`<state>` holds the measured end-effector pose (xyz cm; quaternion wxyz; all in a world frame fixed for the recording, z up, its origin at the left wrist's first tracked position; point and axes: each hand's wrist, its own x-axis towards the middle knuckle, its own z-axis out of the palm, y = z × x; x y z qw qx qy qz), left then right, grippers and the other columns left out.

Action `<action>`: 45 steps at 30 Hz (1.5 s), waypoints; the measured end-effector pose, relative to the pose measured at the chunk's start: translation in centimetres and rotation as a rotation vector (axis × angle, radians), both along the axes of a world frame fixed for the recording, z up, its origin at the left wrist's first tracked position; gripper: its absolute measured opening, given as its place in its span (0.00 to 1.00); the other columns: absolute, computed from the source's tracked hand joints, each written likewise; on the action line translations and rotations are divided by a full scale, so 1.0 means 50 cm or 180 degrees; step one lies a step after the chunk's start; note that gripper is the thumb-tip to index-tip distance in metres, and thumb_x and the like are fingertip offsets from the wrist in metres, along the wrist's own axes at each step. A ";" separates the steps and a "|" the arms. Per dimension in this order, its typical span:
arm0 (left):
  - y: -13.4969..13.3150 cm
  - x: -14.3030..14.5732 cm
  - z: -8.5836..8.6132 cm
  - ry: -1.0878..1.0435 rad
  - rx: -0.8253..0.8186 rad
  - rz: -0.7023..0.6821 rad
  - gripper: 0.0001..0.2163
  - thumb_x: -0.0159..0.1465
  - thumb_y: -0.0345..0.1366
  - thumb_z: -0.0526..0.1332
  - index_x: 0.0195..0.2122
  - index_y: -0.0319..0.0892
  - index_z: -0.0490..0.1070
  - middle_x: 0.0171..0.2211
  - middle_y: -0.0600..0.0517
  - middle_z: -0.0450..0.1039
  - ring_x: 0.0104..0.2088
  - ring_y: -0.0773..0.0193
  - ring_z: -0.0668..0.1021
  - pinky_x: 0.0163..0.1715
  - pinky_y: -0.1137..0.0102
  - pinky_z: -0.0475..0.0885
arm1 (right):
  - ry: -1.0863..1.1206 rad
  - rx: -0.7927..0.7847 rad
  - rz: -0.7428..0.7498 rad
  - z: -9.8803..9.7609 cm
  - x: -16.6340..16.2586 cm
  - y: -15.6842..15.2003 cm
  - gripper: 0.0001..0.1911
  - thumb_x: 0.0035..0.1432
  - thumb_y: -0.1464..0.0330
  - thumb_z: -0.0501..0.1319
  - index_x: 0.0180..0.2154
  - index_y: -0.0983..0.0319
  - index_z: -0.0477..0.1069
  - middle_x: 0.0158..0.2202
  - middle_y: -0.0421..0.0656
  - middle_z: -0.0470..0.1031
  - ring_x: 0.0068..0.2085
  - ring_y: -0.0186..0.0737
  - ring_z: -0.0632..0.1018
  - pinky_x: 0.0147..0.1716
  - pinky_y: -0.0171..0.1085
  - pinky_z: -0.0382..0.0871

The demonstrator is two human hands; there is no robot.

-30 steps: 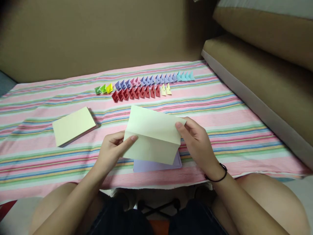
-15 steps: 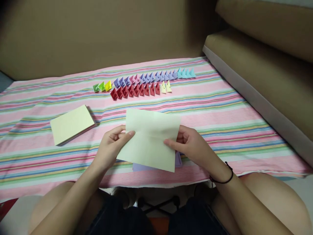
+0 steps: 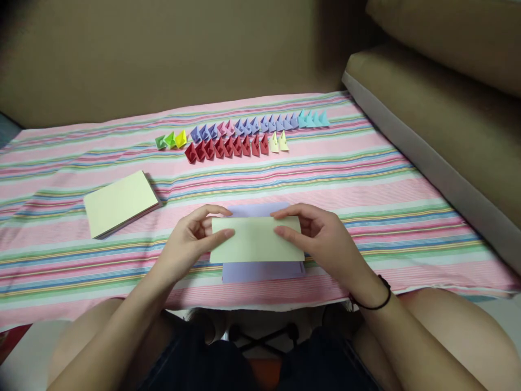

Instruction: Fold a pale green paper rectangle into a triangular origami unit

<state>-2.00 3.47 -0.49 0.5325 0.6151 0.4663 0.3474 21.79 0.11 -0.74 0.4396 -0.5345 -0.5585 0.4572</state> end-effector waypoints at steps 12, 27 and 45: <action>-0.037 0.015 0.018 0.1268 0.3269 0.0065 0.07 0.58 0.31 0.66 0.38 0.45 0.74 0.32 0.53 0.78 0.37 0.62 0.77 0.41 0.63 0.69 | -0.1276 0.1922 0.0070 0.019 -0.043 -0.026 0.09 0.56 0.74 0.63 0.39 0.56 0.75 0.35 0.41 0.78 0.37 0.39 0.78 0.36 0.38 0.74; -0.058 0.032 0.031 0.1565 0.3511 0.0056 0.05 0.59 0.29 0.64 0.36 0.44 0.74 0.26 0.55 0.77 0.33 0.63 0.77 0.39 0.64 0.67 | -0.1842 0.2606 0.0154 0.018 -0.064 -0.035 0.11 0.55 0.77 0.62 0.39 0.58 0.73 0.34 0.42 0.79 0.35 0.40 0.77 0.37 0.42 0.71; -0.052 0.034 0.024 0.1465 0.3820 0.0082 0.12 0.58 0.23 0.61 0.42 0.43 0.72 0.34 0.52 0.79 0.37 0.60 0.77 0.41 0.62 0.68 | -0.2169 0.2802 0.0109 0.021 -0.044 -0.034 0.14 0.55 0.79 0.61 0.43 0.59 0.72 0.37 0.43 0.79 0.39 0.42 0.77 0.42 0.44 0.71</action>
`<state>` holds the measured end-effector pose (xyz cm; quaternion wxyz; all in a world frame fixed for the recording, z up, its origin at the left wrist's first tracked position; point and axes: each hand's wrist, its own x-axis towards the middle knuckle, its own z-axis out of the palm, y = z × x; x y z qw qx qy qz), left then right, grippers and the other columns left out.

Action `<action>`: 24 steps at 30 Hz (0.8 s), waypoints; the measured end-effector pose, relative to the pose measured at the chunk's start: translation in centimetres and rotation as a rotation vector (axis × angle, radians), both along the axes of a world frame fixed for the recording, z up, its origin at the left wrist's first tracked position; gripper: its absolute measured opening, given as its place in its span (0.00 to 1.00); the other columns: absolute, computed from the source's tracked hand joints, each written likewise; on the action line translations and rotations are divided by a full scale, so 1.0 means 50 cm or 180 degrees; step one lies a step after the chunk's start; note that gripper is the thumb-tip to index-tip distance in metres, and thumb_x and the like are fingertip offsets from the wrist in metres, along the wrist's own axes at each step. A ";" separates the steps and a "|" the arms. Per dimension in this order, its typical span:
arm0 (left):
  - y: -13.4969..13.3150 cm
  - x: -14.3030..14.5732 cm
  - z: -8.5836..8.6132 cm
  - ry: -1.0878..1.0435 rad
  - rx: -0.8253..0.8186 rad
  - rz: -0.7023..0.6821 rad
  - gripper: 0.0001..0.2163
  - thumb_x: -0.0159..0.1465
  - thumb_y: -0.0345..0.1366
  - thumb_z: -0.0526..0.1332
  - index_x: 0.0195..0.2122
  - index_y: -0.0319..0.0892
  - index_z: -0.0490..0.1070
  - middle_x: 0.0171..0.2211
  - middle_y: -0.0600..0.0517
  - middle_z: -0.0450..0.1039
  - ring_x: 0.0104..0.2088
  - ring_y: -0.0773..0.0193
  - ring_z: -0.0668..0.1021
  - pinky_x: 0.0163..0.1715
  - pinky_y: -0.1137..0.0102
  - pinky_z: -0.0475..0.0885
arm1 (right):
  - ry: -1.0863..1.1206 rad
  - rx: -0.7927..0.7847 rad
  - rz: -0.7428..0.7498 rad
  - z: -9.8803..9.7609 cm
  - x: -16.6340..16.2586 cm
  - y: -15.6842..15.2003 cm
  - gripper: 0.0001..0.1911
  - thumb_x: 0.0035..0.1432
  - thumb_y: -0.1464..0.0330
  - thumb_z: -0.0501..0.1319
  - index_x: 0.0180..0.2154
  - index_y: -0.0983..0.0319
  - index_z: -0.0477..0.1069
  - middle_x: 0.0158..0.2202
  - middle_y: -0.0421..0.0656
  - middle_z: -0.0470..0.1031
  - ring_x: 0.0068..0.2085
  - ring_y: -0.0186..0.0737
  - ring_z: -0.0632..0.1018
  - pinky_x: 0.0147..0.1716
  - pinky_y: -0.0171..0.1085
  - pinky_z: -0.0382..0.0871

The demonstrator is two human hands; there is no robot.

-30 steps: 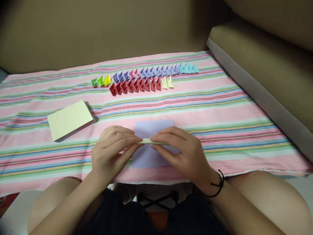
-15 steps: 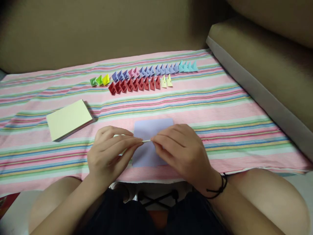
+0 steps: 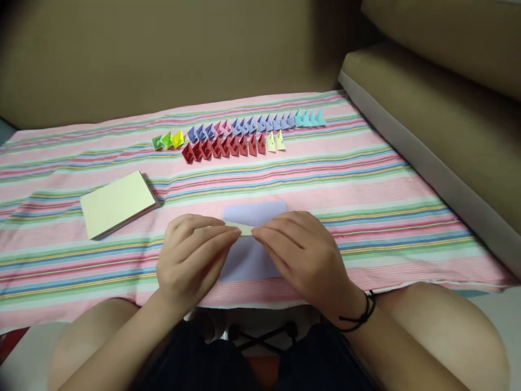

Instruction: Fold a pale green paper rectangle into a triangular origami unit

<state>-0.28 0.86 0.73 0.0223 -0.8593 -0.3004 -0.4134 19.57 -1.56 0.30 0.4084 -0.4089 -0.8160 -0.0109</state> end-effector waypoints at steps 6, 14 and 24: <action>0.000 -0.007 0.010 -0.0038 -0.0104 -0.0025 0.10 0.59 0.23 0.60 0.40 0.42 0.71 0.33 0.49 0.77 0.36 0.60 0.76 0.39 0.63 0.70 | -0.0089 0.0305 -0.0065 0.005 0.003 -0.009 0.16 0.54 0.78 0.62 0.44 0.58 0.73 0.37 0.43 0.80 0.39 0.44 0.78 0.40 0.44 0.72; 0.050 -0.073 0.016 0.0051 0.0036 0.0739 0.07 0.60 0.25 0.59 0.36 0.42 0.71 0.31 0.50 0.76 0.35 0.60 0.76 0.40 0.63 0.68 | 0.0454 0.0000 -0.0610 0.019 0.049 0.006 0.11 0.56 0.77 0.61 0.38 0.56 0.72 0.33 0.41 0.77 0.36 0.42 0.77 0.39 0.43 0.71; 0.005 -0.019 0.027 0.0377 -0.0159 0.0432 0.08 0.60 0.27 0.61 0.40 0.44 0.72 0.36 0.51 0.78 0.42 0.58 0.76 0.49 0.59 0.62 | 0.0457 -0.0337 0.0021 0.013 -0.013 0.010 0.09 0.57 0.78 0.57 0.37 0.60 0.70 0.30 0.42 0.74 0.34 0.39 0.74 0.36 0.41 0.69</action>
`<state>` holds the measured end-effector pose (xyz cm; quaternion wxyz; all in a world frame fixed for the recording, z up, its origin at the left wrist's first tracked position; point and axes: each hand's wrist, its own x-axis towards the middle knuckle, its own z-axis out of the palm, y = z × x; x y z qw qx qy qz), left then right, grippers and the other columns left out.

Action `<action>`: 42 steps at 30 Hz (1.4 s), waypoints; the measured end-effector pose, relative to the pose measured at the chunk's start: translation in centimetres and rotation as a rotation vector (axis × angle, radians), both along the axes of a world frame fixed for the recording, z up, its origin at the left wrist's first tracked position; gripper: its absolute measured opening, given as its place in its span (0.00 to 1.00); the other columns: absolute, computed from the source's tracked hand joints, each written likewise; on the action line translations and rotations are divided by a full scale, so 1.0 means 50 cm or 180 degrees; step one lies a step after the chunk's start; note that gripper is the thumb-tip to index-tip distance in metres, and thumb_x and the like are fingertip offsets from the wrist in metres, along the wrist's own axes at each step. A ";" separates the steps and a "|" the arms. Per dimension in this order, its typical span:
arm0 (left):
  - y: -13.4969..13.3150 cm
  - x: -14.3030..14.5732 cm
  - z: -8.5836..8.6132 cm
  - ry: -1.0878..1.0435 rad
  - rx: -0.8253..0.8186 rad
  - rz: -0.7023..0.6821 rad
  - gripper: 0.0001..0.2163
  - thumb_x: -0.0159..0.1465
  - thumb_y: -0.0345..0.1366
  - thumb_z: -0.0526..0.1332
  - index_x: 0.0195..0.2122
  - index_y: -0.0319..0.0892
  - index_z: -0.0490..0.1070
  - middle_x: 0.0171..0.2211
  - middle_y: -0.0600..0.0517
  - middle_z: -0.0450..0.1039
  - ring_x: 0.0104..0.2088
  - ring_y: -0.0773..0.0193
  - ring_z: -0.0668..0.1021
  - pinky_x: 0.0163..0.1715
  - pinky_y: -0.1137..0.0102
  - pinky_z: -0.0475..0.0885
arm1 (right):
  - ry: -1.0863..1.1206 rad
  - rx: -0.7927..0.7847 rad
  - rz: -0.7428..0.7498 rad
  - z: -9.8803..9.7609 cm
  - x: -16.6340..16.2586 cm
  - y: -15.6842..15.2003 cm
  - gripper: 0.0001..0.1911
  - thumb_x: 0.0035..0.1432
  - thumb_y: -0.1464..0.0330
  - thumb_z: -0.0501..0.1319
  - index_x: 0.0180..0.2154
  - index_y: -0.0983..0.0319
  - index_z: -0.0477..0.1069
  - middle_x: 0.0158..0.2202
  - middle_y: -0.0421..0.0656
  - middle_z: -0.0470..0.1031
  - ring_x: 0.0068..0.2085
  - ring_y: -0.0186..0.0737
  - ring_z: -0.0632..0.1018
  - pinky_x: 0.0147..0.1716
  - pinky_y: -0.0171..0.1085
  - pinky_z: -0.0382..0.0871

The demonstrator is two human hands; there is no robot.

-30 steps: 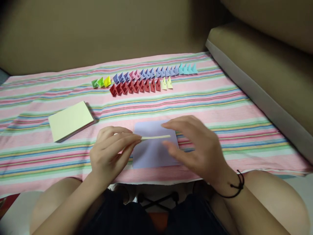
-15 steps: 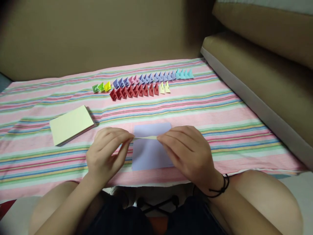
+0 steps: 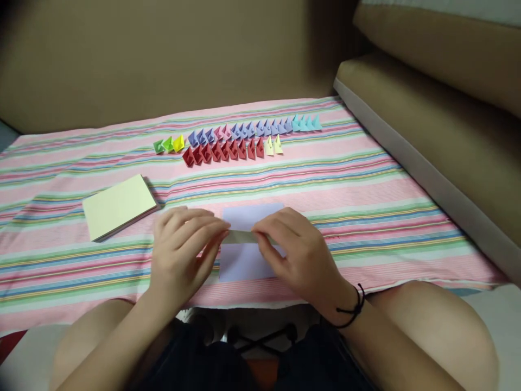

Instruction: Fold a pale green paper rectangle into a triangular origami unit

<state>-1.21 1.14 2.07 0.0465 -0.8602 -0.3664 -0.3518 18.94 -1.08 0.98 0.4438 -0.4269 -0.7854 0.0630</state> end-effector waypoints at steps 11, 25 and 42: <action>0.036 -0.013 -0.017 -0.1920 -0.3394 0.0331 0.10 0.60 0.41 0.61 0.28 0.40 0.74 0.21 0.55 0.70 0.21 0.69 0.69 0.21 0.74 0.62 | 0.1472 -0.1981 -0.0539 -0.006 0.067 0.035 0.10 0.59 0.60 0.59 0.36 0.57 0.76 0.39 0.42 0.79 0.41 0.41 0.78 0.41 0.40 0.72; 0.045 -0.006 -0.051 -0.2170 -0.4293 0.0148 0.10 0.55 0.40 0.65 0.30 0.37 0.76 0.25 0.53 0.74 0.25 0.70 0.71 0.26 0.75 0.65 | 0.2274 -0.3477 -0.0330 -0.039 0.050 0.042 0.10 0.46 0.61 0.69 0.29 0.61 0.78 0.25 0.39 0.78 0.26 0.34 0.77 0.29 0.33 0.73; 0.040 0.002 -0.033 -0.2013 -0.4719 -0.0320 0.11 0.58 0.44 0.63 0.32 0.41 0.69 0.25 0.56 0.70 0.23 0.71 0.70 0.23 0.75 0.61 | 0.2294 -0.3630 -0.0052 -0.048 0.051 0.047 0.11 0.46 0.61 0.69 0.29 0.62 0.77 0.27 0.42 0.79 0.27 0.35 0.77 0.27 0.33 0.73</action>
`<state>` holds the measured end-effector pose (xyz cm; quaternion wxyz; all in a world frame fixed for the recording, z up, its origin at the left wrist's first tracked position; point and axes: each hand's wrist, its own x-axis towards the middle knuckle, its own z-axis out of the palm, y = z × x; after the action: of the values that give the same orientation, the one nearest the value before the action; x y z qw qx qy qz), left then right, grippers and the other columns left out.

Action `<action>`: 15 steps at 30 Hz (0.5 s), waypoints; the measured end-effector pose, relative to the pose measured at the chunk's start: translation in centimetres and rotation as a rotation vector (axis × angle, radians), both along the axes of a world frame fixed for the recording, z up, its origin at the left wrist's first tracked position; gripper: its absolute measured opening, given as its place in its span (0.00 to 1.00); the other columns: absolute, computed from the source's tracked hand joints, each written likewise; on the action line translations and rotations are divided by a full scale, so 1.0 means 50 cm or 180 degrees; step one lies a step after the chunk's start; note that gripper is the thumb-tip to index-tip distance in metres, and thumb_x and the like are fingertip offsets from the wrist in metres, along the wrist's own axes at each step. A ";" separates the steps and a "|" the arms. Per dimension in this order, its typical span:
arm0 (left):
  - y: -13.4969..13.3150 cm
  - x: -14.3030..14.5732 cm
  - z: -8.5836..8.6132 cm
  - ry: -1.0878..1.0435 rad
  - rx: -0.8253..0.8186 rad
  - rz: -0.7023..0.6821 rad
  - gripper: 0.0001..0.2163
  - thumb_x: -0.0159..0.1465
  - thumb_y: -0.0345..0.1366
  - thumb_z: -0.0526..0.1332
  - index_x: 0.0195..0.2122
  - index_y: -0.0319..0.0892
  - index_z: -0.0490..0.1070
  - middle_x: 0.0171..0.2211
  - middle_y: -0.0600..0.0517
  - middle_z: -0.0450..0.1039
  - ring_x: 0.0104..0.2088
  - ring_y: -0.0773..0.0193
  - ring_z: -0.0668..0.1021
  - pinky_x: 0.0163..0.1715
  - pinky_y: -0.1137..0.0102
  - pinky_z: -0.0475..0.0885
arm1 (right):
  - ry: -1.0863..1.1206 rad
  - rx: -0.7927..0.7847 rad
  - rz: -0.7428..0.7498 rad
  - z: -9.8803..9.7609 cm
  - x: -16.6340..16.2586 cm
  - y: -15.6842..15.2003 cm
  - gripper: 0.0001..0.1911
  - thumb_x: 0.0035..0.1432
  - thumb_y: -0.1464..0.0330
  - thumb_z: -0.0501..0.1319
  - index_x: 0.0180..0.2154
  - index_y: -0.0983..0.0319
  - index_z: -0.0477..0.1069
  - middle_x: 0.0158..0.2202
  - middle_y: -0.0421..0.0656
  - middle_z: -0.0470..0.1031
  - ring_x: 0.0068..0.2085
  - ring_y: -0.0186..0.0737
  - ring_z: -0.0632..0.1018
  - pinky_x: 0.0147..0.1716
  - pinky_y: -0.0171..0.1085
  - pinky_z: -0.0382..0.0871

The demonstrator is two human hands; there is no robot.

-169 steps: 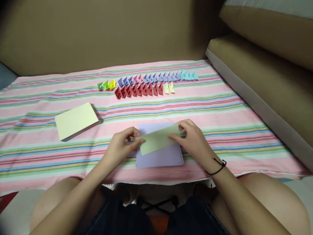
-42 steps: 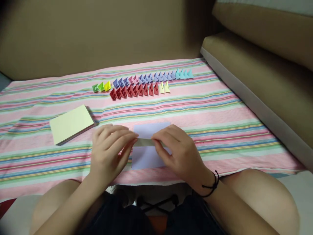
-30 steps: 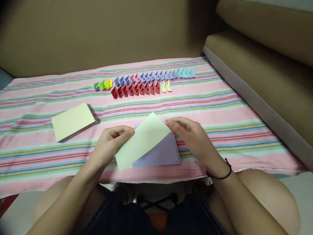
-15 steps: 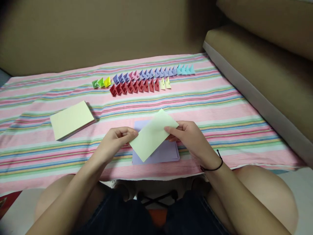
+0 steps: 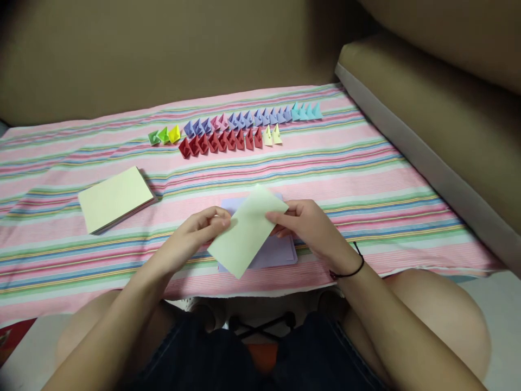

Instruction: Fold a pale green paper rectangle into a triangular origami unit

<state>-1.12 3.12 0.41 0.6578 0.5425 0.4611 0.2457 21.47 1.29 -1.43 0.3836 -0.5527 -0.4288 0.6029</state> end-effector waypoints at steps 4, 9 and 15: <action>-0.010 0.018 -0.013 -0.0281 -0.0420 0.0194 0.11 0.56 0.42 0.66 0.34 0.41 0.70 0.24 0.55 0.74 0.20 0.70 0.72 0.21 0.75 0.63 | 0.0326 -0.0027 0.0236 0.005 -0.016 -0.009 0.12 0.49 0.60 0.67 0.34 0.61 0.78 0.32 0.43 0.80 0.30 0.36 0.78 0.29 0.34 0.73; -0.010 0.022 -0.028 -0.0557 -0.0650 0.0648 0.12 0.55 0.44 0.66 0.30 0.39 0.71 0.23 0.54 0.73 0.21 0.69 0.73 0.21 0.75 0.64 | 0.0429 -0.0079 0.0686 0.005 -0.020 -0.010 0.12 0.53 0.61 0.65 0.37 0.60 0.78 0.36 0.42 0.80 0.34 0.33 0.78 0.35 0.33 0.72; -0.010 0.022 -0.033 -0.0497 -0.0296 0.0833 0.13 0.56 0.42 0.66 0.37 0.41 0.69 0.28 0.54 0.73 0.24 0.70 0.73 0.23 0.75 0.66 | 0.0288 0.0006 0.0618 0.000 -0.022 -0.008 0.13 0.50 0.58 0.66 0.29 0.62 0.76 0.26 0.40 0.78 0.29 0.33 0.77 0.32 0.34 0.72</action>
<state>0.01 2.60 -1.25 0.6785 0.4259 0.4862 0.3491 20.38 0.91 -1.46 0.3428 -0.4804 -0.4632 0.6612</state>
